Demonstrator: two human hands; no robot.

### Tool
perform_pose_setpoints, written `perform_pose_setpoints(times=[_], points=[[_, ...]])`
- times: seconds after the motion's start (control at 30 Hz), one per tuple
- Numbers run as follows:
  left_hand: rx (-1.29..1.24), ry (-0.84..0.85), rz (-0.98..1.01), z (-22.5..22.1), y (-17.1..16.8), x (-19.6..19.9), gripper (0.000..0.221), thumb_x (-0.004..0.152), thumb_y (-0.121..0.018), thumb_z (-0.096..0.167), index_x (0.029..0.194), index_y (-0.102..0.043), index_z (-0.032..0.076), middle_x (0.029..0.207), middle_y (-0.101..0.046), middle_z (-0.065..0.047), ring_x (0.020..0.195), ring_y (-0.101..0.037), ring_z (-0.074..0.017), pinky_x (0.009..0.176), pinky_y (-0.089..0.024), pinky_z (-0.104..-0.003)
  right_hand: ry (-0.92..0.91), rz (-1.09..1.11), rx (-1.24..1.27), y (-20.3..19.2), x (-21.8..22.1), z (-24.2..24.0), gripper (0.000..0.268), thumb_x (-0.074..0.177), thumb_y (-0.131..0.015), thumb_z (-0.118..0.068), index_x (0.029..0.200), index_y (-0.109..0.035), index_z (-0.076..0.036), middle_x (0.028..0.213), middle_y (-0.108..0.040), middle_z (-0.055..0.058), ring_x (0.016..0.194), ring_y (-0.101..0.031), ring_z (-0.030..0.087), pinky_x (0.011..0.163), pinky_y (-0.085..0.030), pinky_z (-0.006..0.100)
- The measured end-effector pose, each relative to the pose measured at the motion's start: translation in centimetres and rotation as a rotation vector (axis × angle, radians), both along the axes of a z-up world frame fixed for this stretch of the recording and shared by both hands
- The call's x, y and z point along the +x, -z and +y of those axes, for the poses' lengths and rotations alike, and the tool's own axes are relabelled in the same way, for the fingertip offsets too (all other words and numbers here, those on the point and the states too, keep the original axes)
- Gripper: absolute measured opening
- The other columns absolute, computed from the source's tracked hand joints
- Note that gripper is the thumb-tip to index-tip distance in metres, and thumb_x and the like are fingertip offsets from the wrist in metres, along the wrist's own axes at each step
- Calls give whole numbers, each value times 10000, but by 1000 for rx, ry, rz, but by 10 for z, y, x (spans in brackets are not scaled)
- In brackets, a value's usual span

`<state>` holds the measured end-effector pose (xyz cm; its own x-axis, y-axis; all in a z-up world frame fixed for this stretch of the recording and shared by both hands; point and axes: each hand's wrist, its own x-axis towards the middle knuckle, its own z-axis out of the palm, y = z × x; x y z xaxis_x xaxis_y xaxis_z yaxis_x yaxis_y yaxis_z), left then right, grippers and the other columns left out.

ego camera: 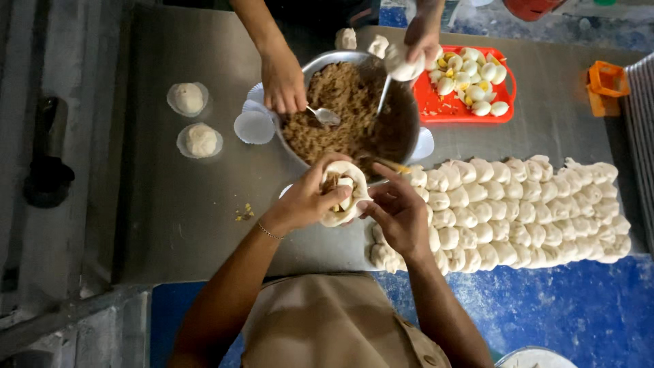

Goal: The person prepares stuffed dough buns by manually flattening dough pieces, wrapping them around a savory meat filling and boiled egg slices, and then placing the assembled items into paper liners on a commercial workspace.

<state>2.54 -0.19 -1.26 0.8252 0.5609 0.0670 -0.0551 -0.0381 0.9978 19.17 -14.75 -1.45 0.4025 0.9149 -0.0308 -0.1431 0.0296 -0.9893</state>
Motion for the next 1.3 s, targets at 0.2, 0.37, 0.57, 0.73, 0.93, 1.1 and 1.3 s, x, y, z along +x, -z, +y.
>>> perform_pose_setpoints(times=[0.2, 0.37, 0.57, 0.73, 0.93, 1.1, 1.3], points=[[218, -51, 216, 2, -2, 2, 432, 925, -741, 213, 1267, -553, 29, 1150, -700, -90, 1068, -690, -164, 928, -550, -319, -25, -117, 70, 8, 3, 5, 206, 929, -719, 97, 1123, -655, 71, 1126, -684, 114, 975, -727, 216, 842, -641, 346], [-301, 180, -95, 9, -7, -11, 537, 984, -693, 190, 1449, -500, 3, 1292, -639, -97, 1189, -616, -154, 1023, -527, -304, -9, 47, 49, 9, 1, 7, 209, 899, -727, 81, 1080, -628, 46, 1054, -673, 102, 947, -750, 219, 798, -658, 354], [-178, 192, -66, 14, -14, -18, 469, 1022, -648, 129, 1461, -558, -10, 1344, -675, -111, 1217, -636, -154, 1064, -531, -298, -24, 23, 10, 11, 3, 9, 172, 904, -726, 64, 1073, -695, 56, 1061, -719, 135, 925, -748, 222, 837, -649, 344], [-98, 161, 5, 13, -18, -15, 457, 1002, -658, 118, 1438, -580, 7, 1335, -702, -116, 1171, -659, -136, 1018, -554, -283, 21, -367, 213, 13, -1, 10, 189, 887, -795, 84, 1035, -681, 52, 1200, -652, 130, 1072, -661, 192, 904, -569, 299], [-311, 253, 4, 20, -18, -20, 467, 1070, -570, 208, 1509, -553, 48, 1213, -738, -94, 1030, -675, -96, 912, -567, -247, 35, -197, 7, 0, -2, 13, 310, 859, -780, 24, 1148, -677, -17, 1185, -700, 101, 978, -699, 106, 869, -615, 240], [10, 128, -29, 18, -23, -19, 398, 1042, -640, 179, 1403, -642, 11, 1229, -765, -106, 1047, -692, -101, 917, -589, -247, 60, -403, -5, -10, -10, 14, 253, 854, -810, 27, 1098, -745, 14, 1100, -721, 83, 900, -684, 100, 745, -579, 218], [219, 37, -10, 17, -38, -17, 381, 984, -712, 163, 1332, -670, 13, 1246, -757, -144, 1109, -724, -164, 958, -585, -301, 116, -449, 29, -14, -17, 20, 259, 847, -819, 15, 1079, -708, -5, 1049, -730, 69, 879, -706, 108, 703, -575, 223]])
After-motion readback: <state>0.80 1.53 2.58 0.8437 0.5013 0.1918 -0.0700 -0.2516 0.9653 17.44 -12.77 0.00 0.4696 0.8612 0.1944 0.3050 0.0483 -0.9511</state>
